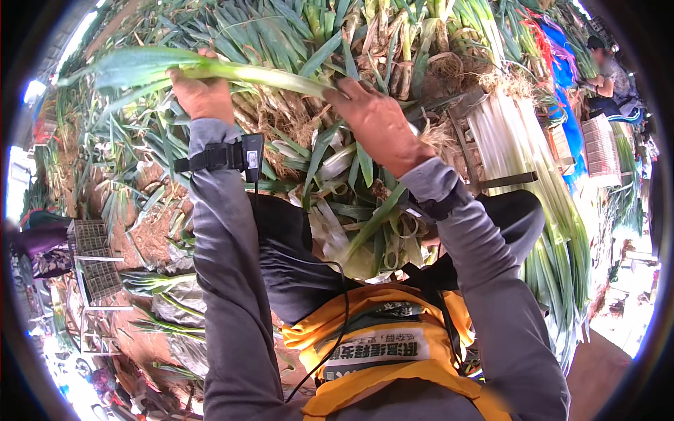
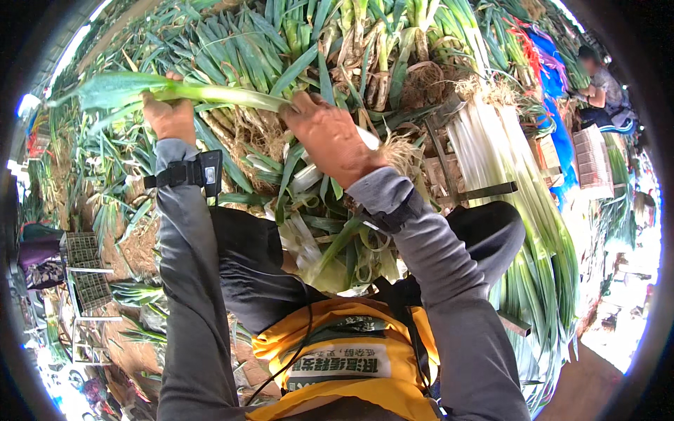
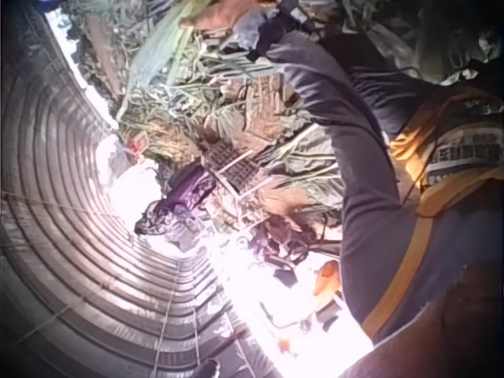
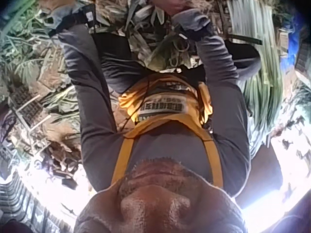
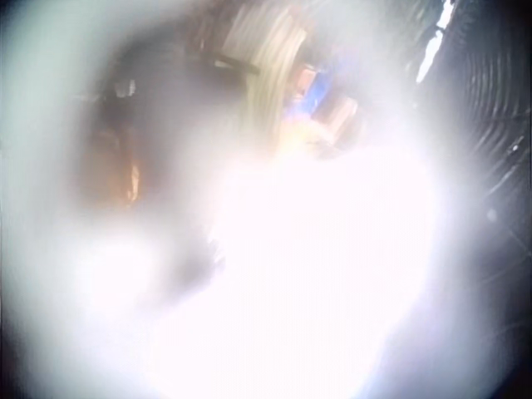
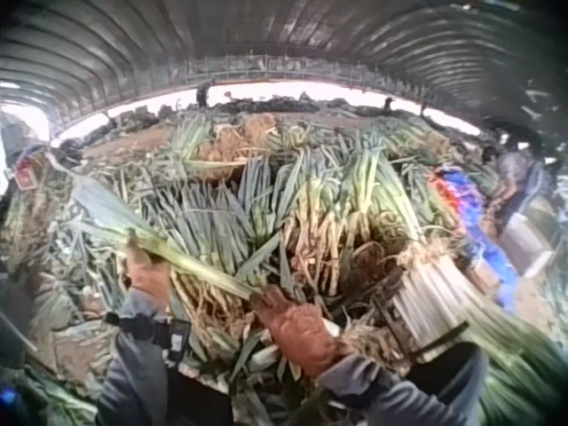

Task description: Peeling and trimming outer layers from harvested leeks for processing.

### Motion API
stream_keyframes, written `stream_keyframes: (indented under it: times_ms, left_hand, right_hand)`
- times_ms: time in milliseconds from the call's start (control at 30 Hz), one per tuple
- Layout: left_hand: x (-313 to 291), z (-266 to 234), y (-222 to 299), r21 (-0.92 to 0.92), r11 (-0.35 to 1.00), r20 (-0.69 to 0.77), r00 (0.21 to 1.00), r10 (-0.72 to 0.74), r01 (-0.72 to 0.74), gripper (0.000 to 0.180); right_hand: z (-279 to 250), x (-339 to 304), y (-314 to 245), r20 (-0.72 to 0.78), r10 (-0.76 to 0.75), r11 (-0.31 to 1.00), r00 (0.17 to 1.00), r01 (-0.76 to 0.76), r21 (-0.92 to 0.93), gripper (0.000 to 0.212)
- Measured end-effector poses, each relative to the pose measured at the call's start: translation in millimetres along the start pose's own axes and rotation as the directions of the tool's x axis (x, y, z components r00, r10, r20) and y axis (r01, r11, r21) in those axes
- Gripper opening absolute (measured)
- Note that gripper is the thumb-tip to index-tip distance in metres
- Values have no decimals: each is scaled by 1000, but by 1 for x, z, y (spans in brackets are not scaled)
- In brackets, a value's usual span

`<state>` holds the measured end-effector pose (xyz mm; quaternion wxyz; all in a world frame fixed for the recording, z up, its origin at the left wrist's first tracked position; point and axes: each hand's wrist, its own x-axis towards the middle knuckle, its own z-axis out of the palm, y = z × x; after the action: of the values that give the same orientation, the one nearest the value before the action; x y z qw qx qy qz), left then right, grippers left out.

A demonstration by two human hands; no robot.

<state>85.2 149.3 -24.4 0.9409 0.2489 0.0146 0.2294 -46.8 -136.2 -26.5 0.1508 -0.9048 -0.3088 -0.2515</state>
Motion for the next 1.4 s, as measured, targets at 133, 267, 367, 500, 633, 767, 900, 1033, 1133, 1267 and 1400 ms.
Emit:
stream_keyframes:
  times_ms: [133,267,367,500,633,767,900,1033,1133,1267,1400]
  left_hand:
    - [8,4,12,102,988,46,993,110,-114,51]
    - [3,2,16,120,980,31,988,153,-156,49]
    - [4,1,19,57,986,66,986,154,-158,47]
    - [18,-11,34,8,985,86,981,172,-174,49]
    - [11,-2,25,28,993,-79,990,121,-119,53]
    - [22,-24,51,-3,989,-63,987,146,-146,47]
    - [2,-8,16,-154,983,-110,990,83,-99,40]
    - [-61,31,-32,-193,973,-115,981,-154,130,40]
    - [-103,52,-50,-124,950,-46,954,-295,288,57]
    - [-123,60,-75,225,832,221,805,-550,507,70]
    - [-138,90,-85,282,817,260,780,-570,503,66]
  right_hand:
    - [21,-12,3,161,147,984,976,-160,76,29]
    - [20,-23,0,214,29,996,976,-46,73,21]
    - [28,-74,-13,189,-73,996,979,83,-44,22]
    - [56,-188,-16,703,-189,962,686,-15,274,21]
    - [44,-225,-14,761,-69,939,645,-216,268,22]
    - [6,-134,-25,343,56,918,938,-183,352,32]
    - [-11,-68,-29,526,411,8,745,-580,815,50]
    - [3,-12,-17,461,593,-361,660,-295,885,47]
    - [4,30,-22,401,661,-425,634,-124,897,38]
    - [22,39,-9,131,773,-188,621,27,982,30]
    - [-34,36,13,394,765,-524,509,137,841,26]
